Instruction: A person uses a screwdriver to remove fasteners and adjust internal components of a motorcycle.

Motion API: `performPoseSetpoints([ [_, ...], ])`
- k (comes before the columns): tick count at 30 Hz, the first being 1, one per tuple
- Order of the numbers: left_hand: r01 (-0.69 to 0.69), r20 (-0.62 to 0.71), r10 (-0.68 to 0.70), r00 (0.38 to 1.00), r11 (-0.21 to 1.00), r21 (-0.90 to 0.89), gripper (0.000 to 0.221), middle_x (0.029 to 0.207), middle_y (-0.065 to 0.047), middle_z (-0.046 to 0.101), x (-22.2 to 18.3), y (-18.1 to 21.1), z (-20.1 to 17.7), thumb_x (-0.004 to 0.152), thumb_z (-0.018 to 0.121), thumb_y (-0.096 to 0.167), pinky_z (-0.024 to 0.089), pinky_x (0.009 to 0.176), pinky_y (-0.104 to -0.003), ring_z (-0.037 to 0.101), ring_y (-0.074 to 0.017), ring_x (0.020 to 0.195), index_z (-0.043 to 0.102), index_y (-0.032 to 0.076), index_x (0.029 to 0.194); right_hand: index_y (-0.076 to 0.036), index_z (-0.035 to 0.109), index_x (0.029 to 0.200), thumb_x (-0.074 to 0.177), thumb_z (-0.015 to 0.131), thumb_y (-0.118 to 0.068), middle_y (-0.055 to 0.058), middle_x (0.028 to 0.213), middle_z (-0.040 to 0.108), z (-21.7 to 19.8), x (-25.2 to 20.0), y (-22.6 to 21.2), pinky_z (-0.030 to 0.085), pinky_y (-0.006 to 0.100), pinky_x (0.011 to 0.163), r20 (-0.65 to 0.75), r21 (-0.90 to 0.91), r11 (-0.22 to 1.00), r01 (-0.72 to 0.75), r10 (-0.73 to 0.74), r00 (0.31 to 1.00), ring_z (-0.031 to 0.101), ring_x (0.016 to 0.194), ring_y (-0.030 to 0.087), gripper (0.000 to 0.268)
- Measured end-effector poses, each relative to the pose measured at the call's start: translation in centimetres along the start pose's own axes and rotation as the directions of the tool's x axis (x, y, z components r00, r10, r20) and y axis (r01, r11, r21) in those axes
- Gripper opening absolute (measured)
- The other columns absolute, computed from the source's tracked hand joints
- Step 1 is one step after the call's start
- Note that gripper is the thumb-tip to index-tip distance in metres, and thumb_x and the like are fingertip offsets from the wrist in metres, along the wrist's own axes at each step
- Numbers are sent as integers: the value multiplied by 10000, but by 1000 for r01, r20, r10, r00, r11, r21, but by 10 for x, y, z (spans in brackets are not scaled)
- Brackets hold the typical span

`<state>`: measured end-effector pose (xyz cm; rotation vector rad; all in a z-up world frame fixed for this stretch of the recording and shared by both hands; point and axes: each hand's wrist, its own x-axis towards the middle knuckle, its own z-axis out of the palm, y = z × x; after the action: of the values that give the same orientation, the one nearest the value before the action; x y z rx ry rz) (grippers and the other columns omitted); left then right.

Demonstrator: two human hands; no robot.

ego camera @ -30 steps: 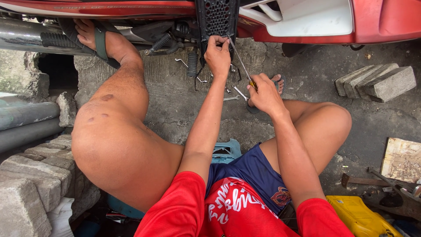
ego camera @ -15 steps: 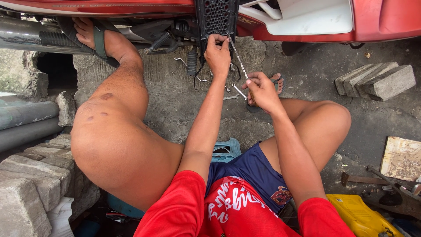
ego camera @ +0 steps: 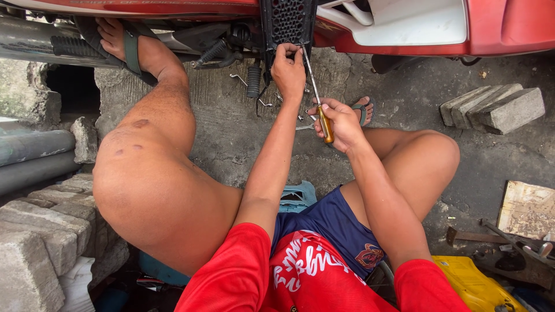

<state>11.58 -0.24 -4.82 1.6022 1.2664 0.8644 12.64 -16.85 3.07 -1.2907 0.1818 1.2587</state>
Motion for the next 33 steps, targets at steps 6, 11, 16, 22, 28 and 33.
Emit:
performPoseSetpoints([
  [6, -7, -48, 5, 999, 999, -38, 77, 660, 54, 622, -4, -1, -1, 876, 686, 134, 468, 635, -375, 526, -148, 503, 637, 189, 900, -75, 487, 1051, 948, 645, 7, 155, 894, 626, 4, 0, 0, 354, 228, 376, -10, 127, 992, -13, 14, 1000, 509, 529, 149, 206],
  [11, 28, -78, -34, 996, 997, -74, 69, 760, 71, 670, -8, 3, -9, 889, 632, 125, 481, 656, -369, 539, -137, 522, 637, 188, 914, -62, 559, 1054, 967, 662, -68, 147, 934, 672, 10, 0, 7, 513, 321, 466, -64, 95, 995, 7, -1, 998, 620, 588, 198, 135],
  [16, 56, -79, -64, 995, 993, -102, 65, 857, 34, 717, -10, 2, -12, 896, 607, 131, 499, 670, -376, 604, -161, 553, 640, 173, 934, -23, 575, 1114, 1048, 549, -129, 161, 1041, 731, 13, 0, 11, 463, 305, 499, -30, 102, 995, 1, 2, 1000, 603, 623, 202, 128],
  [22, 299, 125, -287, 950, 949, -98, 64, 829, 25, 747, -17, 1, -12, 903, 624, 187, 520, 724, -393, 699, -211, 713, 677, 197, 937, -120, 485, 1012, 984, 655, -191, 100, 943, 584, 3, 12, 11, 355, 175, 392, 53, 336, 937, -98, 85, 995, 464, 575, 105, 186],
  [28, 600, 378, -483, 790, 737, -312, 280, 943, -112, 799, -23, -21, 6, 988, 584, 289, 564, 455, -247, 707, -137, 629, 742, 62, 1032, 3, 603, 981, 956, 737, -107, 235, 966, 745, -6, 22, 29, 659, 384, 509, -110, 284, 958, 34, -3, 994, 759, 646, 298, 176],
  [33, 792, 704, -413, 579, 489, -365, 488, 1124, -195, 771, -21, -14, -3, 1056, 452, 389, 624, 656, -349, 775, -257, 824, 727, 4, 1175, -17, 640, 1155, 1050, 581, -168, 200, 1006, 733, -14, 28, 30, 538, 239, 484, 1, 306, 952, 4, -5, 1000, 672, 613, 223, 193],
])
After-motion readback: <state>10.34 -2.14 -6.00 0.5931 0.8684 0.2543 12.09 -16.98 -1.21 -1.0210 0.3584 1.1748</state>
